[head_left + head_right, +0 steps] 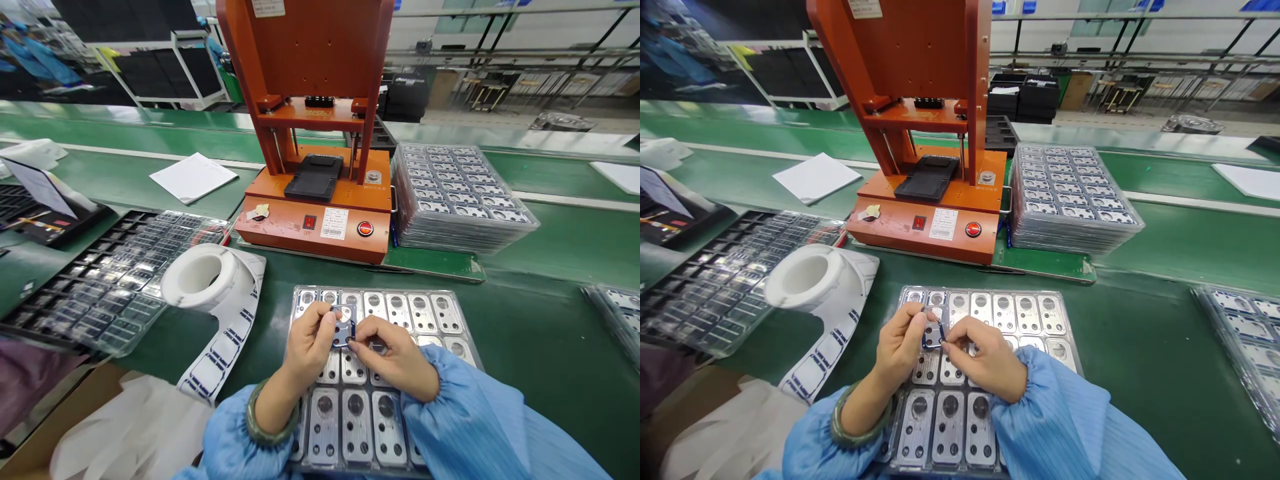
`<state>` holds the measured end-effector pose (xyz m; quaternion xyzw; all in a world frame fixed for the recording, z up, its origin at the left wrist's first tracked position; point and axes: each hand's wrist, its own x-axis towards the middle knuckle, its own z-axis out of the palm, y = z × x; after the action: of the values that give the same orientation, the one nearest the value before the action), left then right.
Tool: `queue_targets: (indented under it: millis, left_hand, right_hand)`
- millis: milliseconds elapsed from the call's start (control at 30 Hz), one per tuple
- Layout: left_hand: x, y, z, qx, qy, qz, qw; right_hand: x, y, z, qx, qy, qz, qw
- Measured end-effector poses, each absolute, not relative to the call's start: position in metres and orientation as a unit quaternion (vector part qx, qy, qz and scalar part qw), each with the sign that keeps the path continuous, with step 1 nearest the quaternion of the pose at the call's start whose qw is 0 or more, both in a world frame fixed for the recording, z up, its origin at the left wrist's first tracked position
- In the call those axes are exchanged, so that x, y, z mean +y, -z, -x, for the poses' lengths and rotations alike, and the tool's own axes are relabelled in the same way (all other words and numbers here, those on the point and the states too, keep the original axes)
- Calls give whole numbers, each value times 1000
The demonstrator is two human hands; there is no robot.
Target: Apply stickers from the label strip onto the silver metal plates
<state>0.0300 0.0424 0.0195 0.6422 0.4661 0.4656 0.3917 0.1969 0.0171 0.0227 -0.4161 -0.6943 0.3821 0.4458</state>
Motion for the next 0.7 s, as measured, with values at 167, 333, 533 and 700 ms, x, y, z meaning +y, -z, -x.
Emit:
queue_targets:
  millis: [167, 333, 533, 700]
  left_hand:
    - [41, -19, -28, 454, -461, -672, 360]
    - [41, -18, -27, 436, -462, -694, 340]
    - [40, -25, -27, 477, -453, -691, 300]
    - [41, -29, -29, 514, -437, -690, 262]
  right_hand:
    - [17, -24, -196, -698, -376, 417, 445]
    - [17, -24, -196, -704, -370, 414, 442]
    - [14, -25, -197, -729, -346, 398, 436]
    - [10, -26, -197, -742, -313, 400, 438]
